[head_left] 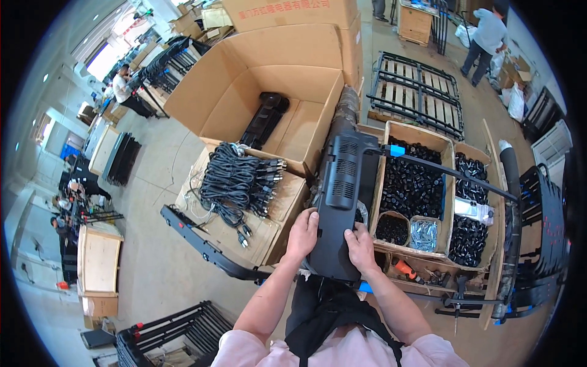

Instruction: Assembling plastic components onto a metal roof rack frame using an electric screwdriver in a workshop setting.

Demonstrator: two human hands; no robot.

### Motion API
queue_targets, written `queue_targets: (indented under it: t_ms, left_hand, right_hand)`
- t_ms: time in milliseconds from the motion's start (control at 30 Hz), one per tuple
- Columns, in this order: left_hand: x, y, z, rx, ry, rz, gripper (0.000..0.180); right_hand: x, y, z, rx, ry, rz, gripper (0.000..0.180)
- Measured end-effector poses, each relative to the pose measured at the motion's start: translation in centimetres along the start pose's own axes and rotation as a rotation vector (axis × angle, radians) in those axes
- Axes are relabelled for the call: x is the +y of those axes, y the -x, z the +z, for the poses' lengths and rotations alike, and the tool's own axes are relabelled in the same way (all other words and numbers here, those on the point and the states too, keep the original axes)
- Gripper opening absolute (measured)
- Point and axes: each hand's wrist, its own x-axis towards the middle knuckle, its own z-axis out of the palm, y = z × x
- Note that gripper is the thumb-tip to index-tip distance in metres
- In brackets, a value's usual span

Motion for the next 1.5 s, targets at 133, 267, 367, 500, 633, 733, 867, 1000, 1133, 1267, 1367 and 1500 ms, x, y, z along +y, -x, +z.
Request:
queue_targets:
  t_ms: [133, 267, 367, 500, 633, 733, 867, 1000, 1133, 1267, 1367, 1500]
  left_hand:
    - [-5.8, 1.6, -1.4, 0.218, -0.075, 0.163, 0.048]
    - [-9.4, 4.5, -0.3, 0.175, 0.049, 0.112, 0.053]
    - [-9.8, 5.3, 0.5, 0.128, -0.121, 0.15, 0.051]
    - [-10.0, 5.7, 0.5, 0.125, -0.207, 0.248, 0.051]
    - [-10.1, 5.9, 0.3, 0.107, -0.162, 0.252, 0.051]
    - [-9.9, 5.8, 0.3, 0.086, -0.133, 0.253, 0.052]
    - [-8.6, 5.4, 0.2, 0.058, -0.12, 0.2, 0.05]
    - [-3.9, 6.7, 0.1, 0.285, -0.248, 0.328, 0.033]
    - [2.9, 6.3, 5.0, -0.247, -0.332, 0.56, 0.012]
    - [0.0, 2.7, 14.6, -0.828, -0.715, 0.573, 0.018]
    - [-5.3, 0.7, 20.4, -1.141, -1.094, 0.616, 0.027]
    - [-10.5, -1.1, 23.4, -1.431, -1.383, 0.767, 0.055]
  right_hand:
    - [2.5, -0.4, 1.7, 0.024, -0.082, 0.056, 0.039]
    - [3.1, -0.4, 3.4, 0.046, -0.017, 0.05, 0.036]
    - [3.3, -0.4, 3.9, 0.081, 0.057, 0.075, 0.036]
    - [4.3, -0.3, 4.0, 0.053, 0.0, 0.09, 0.036]
    - [3.9, -0.2, 4.4, 0.071, -0.048, 0.072, 0.035]
    - [4.5, -0.2, 4.2, 0.077, -0.007, 0.101, 0.039]
    - [1.4, 0.0, 0.4, 0.088, 0.14, 0.135, 0.047]
    - [-1.4, 4.5, -9.8, 0.115, -0.194, 0.24, 0.039]
    - [-5.9, 13.9, -18.1, -0.032, -0.164, 0.511, 0.027]
    - [-0.8, 21.2, -19.7, -0.286, -0.277, 0.65, 0.027]
    - [5.4, 23.1, -17.1, -0.188, -0.361, 0.761, 0.025]
    - [14.3, 20.6, -13.4, 0.226, -0.607, 0.769, 0.024]
